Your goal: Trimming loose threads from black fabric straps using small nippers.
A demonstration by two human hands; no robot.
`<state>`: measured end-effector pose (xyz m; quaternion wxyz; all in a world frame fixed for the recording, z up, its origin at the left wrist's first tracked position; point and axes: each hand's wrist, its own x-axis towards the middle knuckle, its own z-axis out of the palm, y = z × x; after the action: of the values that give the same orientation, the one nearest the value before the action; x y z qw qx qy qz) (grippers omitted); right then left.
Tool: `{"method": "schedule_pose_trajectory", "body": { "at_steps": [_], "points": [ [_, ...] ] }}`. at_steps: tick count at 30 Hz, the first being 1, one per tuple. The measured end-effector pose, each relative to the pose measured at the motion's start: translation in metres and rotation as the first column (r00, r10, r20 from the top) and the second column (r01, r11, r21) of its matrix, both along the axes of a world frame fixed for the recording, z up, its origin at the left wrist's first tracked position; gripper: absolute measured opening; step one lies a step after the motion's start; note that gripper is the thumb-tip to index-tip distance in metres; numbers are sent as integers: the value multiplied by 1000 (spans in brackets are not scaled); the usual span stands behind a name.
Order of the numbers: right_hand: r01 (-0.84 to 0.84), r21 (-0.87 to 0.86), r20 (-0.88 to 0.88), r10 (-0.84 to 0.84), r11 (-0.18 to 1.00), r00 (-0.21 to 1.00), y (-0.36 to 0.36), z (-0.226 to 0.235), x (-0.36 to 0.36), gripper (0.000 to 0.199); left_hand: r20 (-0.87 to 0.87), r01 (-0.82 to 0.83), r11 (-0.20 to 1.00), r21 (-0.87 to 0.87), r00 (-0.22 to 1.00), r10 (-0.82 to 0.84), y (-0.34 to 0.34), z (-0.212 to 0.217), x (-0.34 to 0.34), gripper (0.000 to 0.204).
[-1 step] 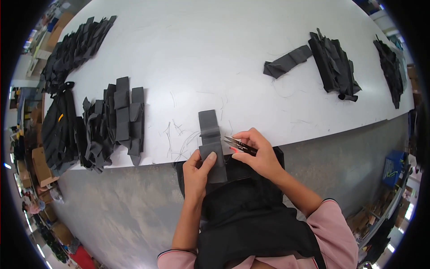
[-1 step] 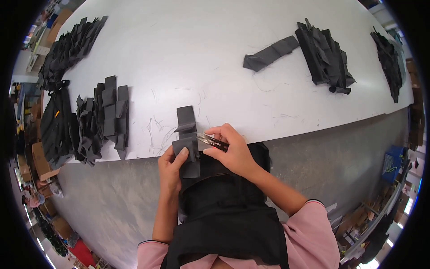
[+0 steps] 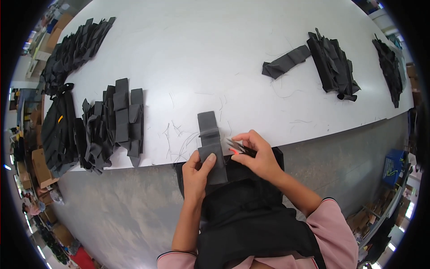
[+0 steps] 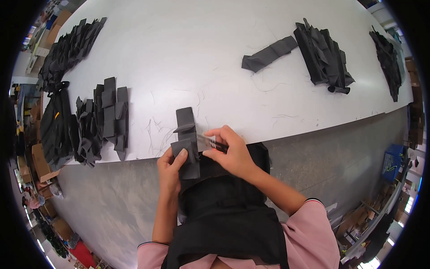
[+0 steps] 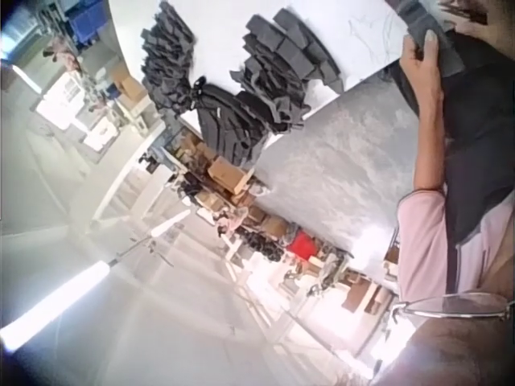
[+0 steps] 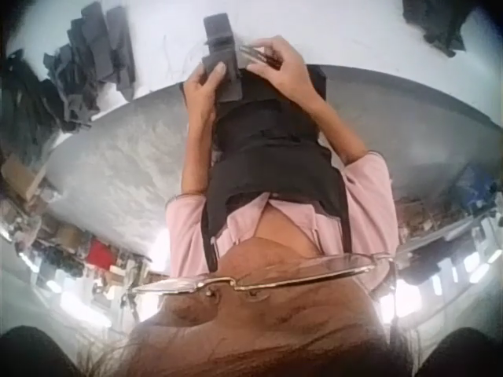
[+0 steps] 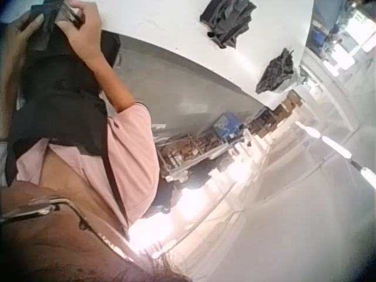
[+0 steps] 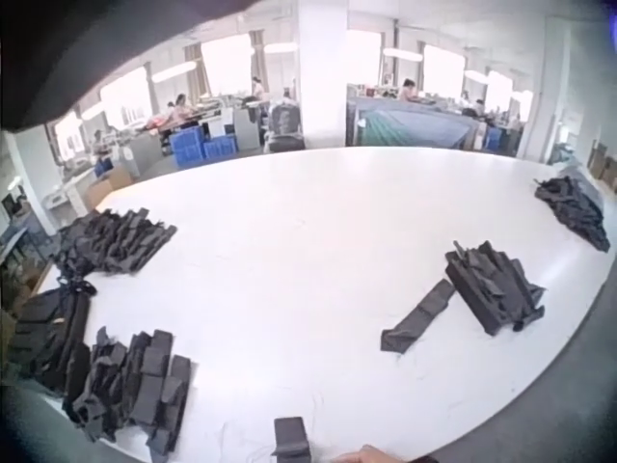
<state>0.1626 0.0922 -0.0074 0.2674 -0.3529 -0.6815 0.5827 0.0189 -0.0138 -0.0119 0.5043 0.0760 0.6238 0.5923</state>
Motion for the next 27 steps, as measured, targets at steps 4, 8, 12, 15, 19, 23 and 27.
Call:
{"method": "schedule_pose_trajectory", "body": {
  "at_steps": [4, 8, 12, 15, 19, 23, 27],
  "points": [
    [-146, 91, 48, 143, 985, 989, -7, 9, -6, 42, -12, 24, 1000, 14, 1000, -24, -2, 2, 0, 25],
    [-179, 188, -16, 185, 966, 983, -2, -2, -24, 31, -12, 48, 996, 76, 999, -47, -12, -4, 3, 27],
    [-65, -333, -75, 42, 941, 996, 11, -12, -43, 11, -70, 164, 970, 177, 986, -154, -5, 3, 7, 21],
    [-62, -650, -48, 39, 758, 998, 13, -20, -51, 23, -113, 277, 961, 9, 955, -274, 2, -6, 10, 17],
    [97, -594, -41, -151, 799, 988, 4, -17, -40, 16, -248, 196, 972, -128, 943, -223, 3, -11, 17, 15],
    [50, -108, 11, -49, 993, 999, -10, -10, 10, 8, -169, 59, 997, -42, 983, -66, 2, -12, 3, 18],
    [-180, -80, -14, 180, 980, 984, -11, 14, 16, 32, -109, 83, 997, -4, 991, -83, 12, -3, -9, 18]
  ]
}}
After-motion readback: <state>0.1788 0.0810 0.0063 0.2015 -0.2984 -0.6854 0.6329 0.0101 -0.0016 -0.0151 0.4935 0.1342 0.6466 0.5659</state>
